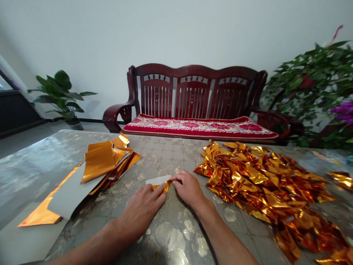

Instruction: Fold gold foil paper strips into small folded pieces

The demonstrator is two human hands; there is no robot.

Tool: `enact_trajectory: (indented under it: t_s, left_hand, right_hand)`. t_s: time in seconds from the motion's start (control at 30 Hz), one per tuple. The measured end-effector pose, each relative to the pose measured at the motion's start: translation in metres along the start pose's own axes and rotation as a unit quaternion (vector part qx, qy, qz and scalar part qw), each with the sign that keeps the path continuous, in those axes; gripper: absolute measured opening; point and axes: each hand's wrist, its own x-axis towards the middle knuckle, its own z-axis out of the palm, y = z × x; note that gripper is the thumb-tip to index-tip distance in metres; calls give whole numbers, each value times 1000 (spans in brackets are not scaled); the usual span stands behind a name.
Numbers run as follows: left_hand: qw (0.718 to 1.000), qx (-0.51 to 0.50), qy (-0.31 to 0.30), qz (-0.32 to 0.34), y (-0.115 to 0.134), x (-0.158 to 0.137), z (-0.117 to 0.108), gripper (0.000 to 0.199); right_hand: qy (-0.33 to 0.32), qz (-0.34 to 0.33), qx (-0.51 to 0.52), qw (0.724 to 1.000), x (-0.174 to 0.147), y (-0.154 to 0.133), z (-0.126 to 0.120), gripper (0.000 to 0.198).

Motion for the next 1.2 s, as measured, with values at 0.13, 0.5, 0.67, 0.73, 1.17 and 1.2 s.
enact_trajectory:
  t_s: [0.13,0.5,0.67,0.73,1.17,1.2]
  left_hand:
    - [1000,-8,-3,-9,0,-1,0,24]
    - [999,-24,-12,-19,1,-1,-4,20]
    - [999,-22,-11,-23,1,-2,-2,22]
    - [1000,-19,-5,-23,1,-2,-1,26]
    - [1000,-9,-2,-17,-1,1,6,43]
    - [1000,-8,0,-16,-2,1,6,43]
  right_hand:
    - [47,32,-11,998,-3,0,1,25]
    - [56,-33,-36,997,-10,0,5,27]
    - [42,-48,-83,995,-12,0,6,29]
    - [38,-51,-99,993,-12,-1,6,30]
    - [-7,-58,-268,962,-14,-26,1,23]
    - [-4,-60,-265,962,-15,-26,1,22]
